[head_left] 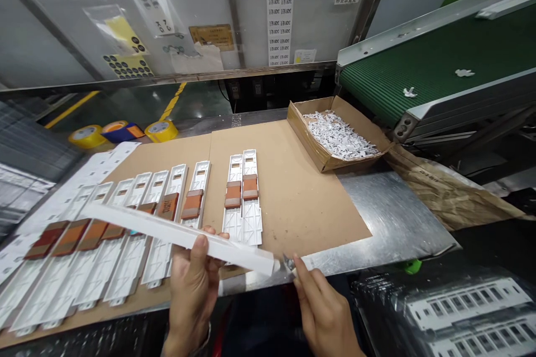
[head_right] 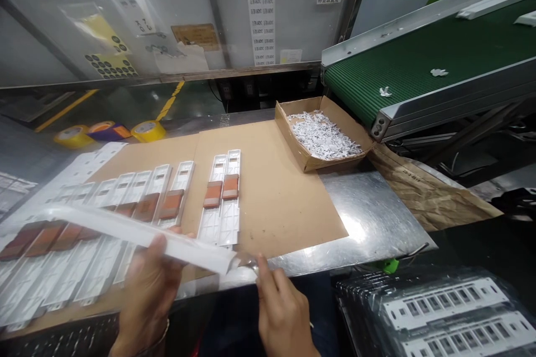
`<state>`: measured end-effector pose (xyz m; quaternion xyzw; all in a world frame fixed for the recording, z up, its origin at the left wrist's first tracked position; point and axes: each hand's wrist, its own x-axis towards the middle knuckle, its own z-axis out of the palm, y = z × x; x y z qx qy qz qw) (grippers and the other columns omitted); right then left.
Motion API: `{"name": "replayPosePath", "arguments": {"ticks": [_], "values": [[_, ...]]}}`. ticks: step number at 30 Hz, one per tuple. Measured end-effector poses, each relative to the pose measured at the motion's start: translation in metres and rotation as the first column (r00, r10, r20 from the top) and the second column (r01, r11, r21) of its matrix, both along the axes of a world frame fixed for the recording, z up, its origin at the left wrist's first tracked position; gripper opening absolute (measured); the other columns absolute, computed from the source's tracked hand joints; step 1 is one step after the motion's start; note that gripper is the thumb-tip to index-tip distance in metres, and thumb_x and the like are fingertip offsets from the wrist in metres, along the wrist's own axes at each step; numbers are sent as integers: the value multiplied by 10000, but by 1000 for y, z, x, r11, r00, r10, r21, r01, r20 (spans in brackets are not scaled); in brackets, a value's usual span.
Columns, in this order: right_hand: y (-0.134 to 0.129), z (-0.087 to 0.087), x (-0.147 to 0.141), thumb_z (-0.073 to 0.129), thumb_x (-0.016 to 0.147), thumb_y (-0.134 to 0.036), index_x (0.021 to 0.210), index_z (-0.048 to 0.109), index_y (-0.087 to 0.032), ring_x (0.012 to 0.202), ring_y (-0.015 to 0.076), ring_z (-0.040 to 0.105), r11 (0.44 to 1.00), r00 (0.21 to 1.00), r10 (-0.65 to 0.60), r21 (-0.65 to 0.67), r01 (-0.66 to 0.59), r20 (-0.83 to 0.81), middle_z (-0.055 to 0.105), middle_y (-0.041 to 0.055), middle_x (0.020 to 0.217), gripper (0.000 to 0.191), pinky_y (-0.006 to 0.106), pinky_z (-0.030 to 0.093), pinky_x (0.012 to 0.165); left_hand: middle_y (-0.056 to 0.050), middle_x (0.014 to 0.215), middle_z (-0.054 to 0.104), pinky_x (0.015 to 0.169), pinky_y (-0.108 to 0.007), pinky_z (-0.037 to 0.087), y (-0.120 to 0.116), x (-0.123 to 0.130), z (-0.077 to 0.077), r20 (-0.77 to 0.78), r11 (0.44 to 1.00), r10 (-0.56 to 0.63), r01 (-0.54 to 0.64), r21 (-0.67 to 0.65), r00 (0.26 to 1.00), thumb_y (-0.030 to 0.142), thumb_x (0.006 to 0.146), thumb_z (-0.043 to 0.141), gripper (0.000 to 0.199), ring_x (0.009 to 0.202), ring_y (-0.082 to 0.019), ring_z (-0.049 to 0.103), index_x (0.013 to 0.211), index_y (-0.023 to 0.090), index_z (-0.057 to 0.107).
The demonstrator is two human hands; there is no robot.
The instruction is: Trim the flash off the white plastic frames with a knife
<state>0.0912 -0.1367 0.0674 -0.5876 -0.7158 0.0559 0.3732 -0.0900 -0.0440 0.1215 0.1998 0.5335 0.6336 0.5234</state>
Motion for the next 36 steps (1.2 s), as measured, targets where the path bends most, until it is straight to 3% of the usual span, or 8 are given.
{"name": "replayPosePath", "arguments": {"ticks": [16,19,21,23,26,30,32,36], "values": [[-3,7,3,431,922,-105,1418,347,-172,669,163,620,1000,990,19,13,-18,-138,606,76,815,508,261,542,597,16,798,592,520,-217,511,3,6,3,7,1000,-1,1,16,1000,408,577,806,465,694,-156,636,889,190,540],[-2,9,9,437,923,-120,1398,384,-183,866,188,651,1000,984,-9,-8,8,-180,647,107,980,482,274,554,729,9,853,615,604,-264,545,0,9,1,27,998,-57,57,-7,998,382,625,775,424,736,-166,645,948,211,561],[-1,9,17,446,924,-138,1378,416,-199,1027,204,617,998,973,-67,-36,61,-222,628,109,1140,459,292,531,841,-27,955,638,653,-309,552,-4,15,-4,122,982,-165,175,-75,979,354,647,749,429,817,-209,653,1015,216,577],[0,8,28,454,927,-168,1354,451,-217,1013,194,627,990,955,-138,-67,124,-263,623,91,1180,430,266,543,811,-70,1038,648,681,-347,545,-9,25,-12,266,930,-293,338,-143,918,321,652,723,437,889,-261,648,1053,204,593],[0,5,44,461,933,-225,1318,497,-229,702,129,662,975,920,-216,-116,188,-326,672,71,1052,388,187,548,588,-101,923,686,729,-376,514,-15,45,-30,429,820,-453,554,-144,782,270,612,686,366,872,-283,647,956,151,643],[1,2,61,450,936,-311,1268,547,-201,553,102,597,938,864,-329,-239,252,-381,680,62,928,363,181,513,530,-72,770,683,700,-351,477,-20,66,-54,469,688,-604,719,-100,644,232,576,598,320,785,-248,636,881,149,646],[7,6,73,488,910,-361,1241,561,-195,600,116,600,909,843,-399,-278,310,-362,673,72,975,377,192,509,553,-79,772,683,632,-336,457,-21,65,-62,438,567,-720,820,-77,539,286,605,584,392,710,-236,628,967,142,626],[30,34,105,594,831,-419,1234,526,-217,573,101,526,881,797,-470,-254,399,-380,647,65,1049,456,207,481,550,-115,800,696,633,-350,435,-14,41,-64,296,258,-916,963,-80,270,427,652,604,614,694,-257,622,1182,123,546]]}}
